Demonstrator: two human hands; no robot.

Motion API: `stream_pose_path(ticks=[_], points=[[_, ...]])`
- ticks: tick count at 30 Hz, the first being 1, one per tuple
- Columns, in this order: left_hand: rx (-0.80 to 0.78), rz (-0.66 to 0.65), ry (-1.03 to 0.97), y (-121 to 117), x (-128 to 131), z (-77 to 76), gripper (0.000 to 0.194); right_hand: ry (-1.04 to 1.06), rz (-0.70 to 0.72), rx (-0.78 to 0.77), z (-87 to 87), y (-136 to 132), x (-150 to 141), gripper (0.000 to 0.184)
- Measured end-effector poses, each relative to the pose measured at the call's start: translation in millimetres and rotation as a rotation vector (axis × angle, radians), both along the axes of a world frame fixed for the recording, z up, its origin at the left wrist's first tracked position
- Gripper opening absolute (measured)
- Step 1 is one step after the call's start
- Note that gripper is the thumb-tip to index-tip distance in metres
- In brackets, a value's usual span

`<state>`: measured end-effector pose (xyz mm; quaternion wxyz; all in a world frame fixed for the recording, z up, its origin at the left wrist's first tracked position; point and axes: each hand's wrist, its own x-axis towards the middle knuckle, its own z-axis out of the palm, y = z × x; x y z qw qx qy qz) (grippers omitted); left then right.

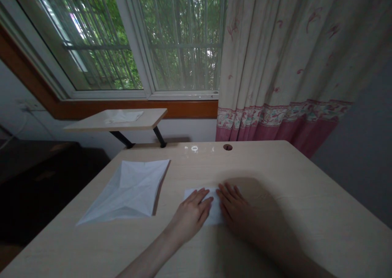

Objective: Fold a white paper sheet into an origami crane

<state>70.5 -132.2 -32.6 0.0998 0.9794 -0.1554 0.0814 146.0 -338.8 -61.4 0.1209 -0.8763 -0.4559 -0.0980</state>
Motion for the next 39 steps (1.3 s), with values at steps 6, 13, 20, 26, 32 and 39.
stream_pose_path(ticks=[6, 13, 20, 26, 32, 39], points=[[0.067, 0.032, -0.047, -5.1, 10.4, -13.2, 0.044, 0.052, -0.033, -0.044, 3.7, 8.2, 7.9, 0.051], [0.067, -0.002, -0.025, -3.2, 12.1, -16.8, 0.052, -0.005, 0.007, 0.012, -3.3, 4.9, 9.9, 0.057], [0.04, 0.029, -0.021, -1.9, 10.8, -15.4, 0.051, -0.006, 0.027, -0.034, -4.1, 0.8, 13.0, 0.06], [0.045, 0.028, -0.006, -0.6, 10.3, -18.5, 0.056, 0.034, 0.029, -0.041, 0.9, -0.1, 13.3, 0.059], [0.02, 0.047, 0.009, 1.0, 10.4, -18.8, 0.056, 0.123, 0.04, -0.058, 16.2, -2.4, 15.6, 0.062], [0.019, 0.076, 0.053, 8.1, 11.2, -15.6, 0.066, 0.142, 0.044, -0.072, 16.4, -6.6, 20.6, 0.069]])
